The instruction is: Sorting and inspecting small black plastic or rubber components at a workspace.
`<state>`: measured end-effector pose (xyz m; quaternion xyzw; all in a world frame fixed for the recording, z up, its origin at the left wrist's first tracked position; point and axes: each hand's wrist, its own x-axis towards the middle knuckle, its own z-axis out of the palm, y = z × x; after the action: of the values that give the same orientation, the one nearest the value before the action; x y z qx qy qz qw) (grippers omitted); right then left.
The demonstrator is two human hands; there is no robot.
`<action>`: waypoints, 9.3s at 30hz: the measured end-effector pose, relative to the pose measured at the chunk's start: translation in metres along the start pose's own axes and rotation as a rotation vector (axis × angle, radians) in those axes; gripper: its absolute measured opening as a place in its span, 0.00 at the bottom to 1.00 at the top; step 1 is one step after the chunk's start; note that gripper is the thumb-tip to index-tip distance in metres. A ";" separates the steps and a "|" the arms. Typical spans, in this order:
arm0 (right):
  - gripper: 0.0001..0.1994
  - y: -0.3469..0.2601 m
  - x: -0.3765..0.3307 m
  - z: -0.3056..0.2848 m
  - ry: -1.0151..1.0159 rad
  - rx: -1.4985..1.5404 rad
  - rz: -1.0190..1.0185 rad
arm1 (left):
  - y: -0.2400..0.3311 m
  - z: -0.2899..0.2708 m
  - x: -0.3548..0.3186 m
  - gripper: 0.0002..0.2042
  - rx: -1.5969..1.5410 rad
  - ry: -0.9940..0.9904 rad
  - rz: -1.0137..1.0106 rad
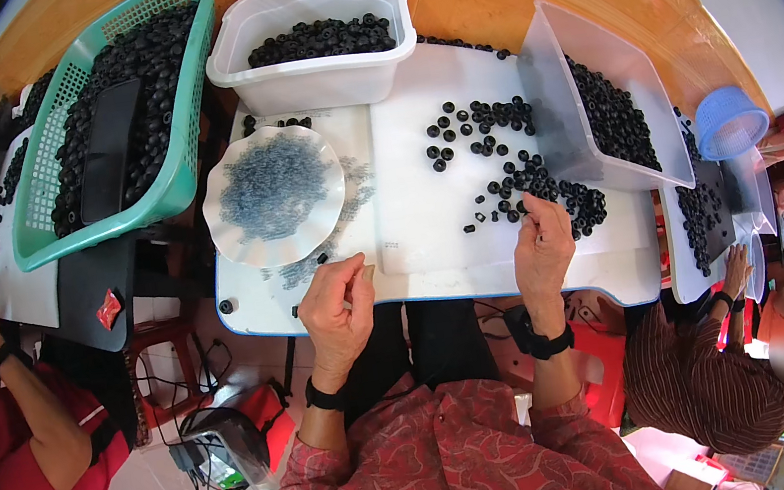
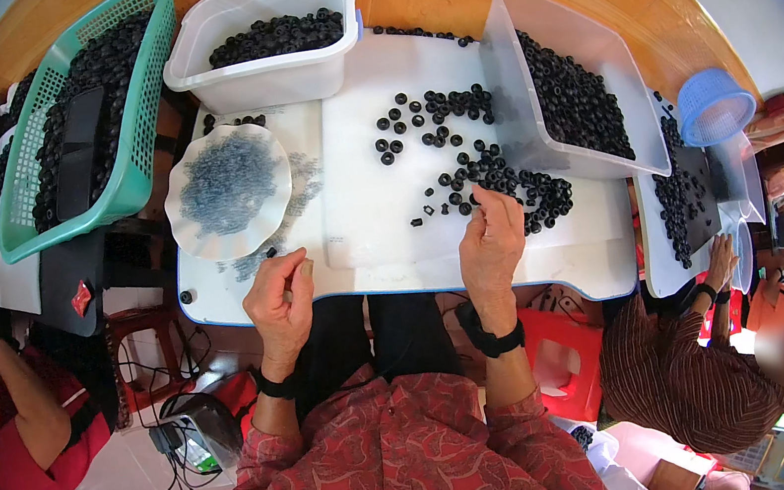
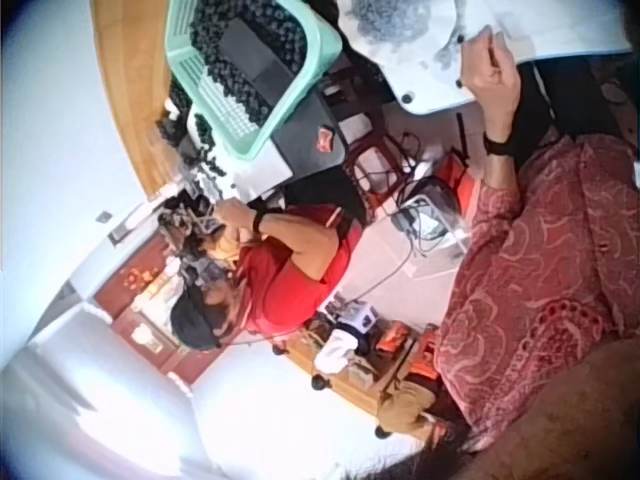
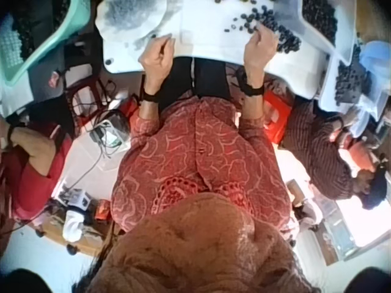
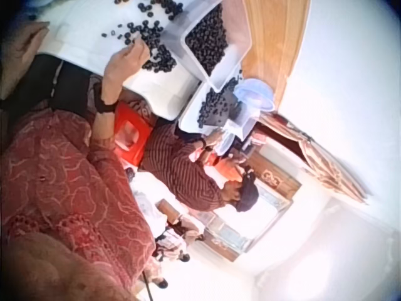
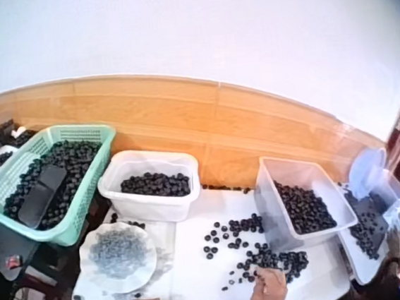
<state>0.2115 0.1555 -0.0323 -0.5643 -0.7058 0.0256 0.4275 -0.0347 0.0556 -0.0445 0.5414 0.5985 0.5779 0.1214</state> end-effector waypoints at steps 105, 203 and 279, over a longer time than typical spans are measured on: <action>0.03 -0.100 -0.057 0.025 -0.415 0.627 0.167 | 0.001 0.000 -0.031 0.14 -1.423 -0.120 -0.760; 0.06 -0.043 -0.024 0.021 -0.167 0.037 -0.027 | 0.001 0.010 -0.030 0.12 -1.374 -0.229 -0.817; 0.08 -0.121 -0.043 0.000 -0.425 0.734 0.133 | 0.011 0.007 -0.031 0.13 -1.725 -0.059 -0.916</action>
<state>0.1182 0.0763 0.0056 -0.4015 -0.6843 0.4182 0.4423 -0.0118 0.0321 -0.0519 -0.0040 0.1192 0.7006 0.7035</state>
